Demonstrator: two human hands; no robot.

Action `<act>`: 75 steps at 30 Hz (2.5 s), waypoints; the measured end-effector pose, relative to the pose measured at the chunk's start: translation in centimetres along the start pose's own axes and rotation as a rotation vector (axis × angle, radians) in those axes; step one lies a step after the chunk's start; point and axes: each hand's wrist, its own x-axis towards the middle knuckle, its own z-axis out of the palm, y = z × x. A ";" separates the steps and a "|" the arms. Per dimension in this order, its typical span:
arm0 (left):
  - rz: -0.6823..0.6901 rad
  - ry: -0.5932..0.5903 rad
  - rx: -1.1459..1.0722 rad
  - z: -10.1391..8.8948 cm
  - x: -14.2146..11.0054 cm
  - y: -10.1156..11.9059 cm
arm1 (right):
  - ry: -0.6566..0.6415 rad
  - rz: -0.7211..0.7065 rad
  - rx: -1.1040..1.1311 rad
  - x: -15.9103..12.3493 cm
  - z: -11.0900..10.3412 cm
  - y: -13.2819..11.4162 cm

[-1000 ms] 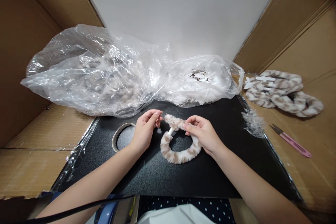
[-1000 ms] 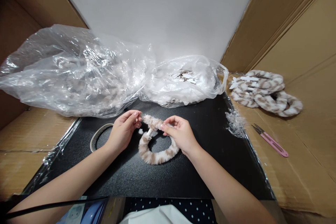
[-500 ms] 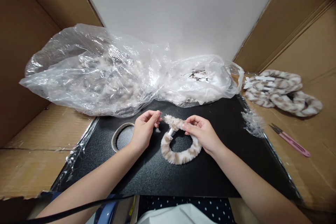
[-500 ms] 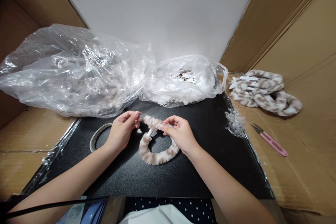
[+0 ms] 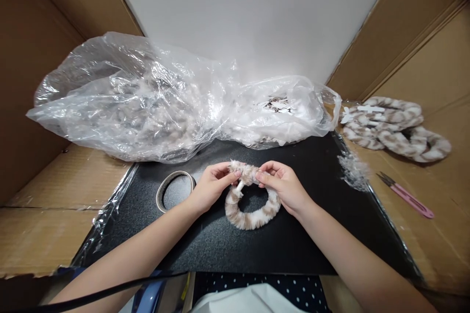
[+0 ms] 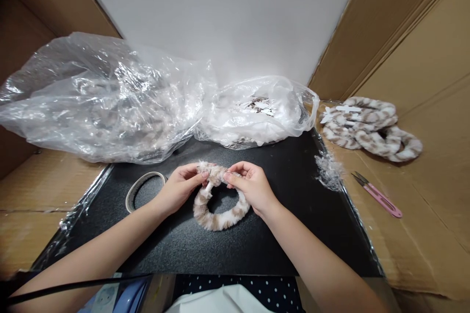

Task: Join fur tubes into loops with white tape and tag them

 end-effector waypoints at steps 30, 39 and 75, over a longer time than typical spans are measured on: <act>0.080 0.029 0.291 -1.1 0.8 0.3 | -0.033 -0.360 -0.924 0.0 -1.4 -0.1; 0.114 0.101 0.636 -1.1 0.2 1.7 | -0.003 -0.384 -1.012 0.1 -1.7 -0.1; 0.846 -0.298 1.314 -3.3 0.8 5.8 | -0.432 -0.257 -0.252 -2.3 -0.6 -2.7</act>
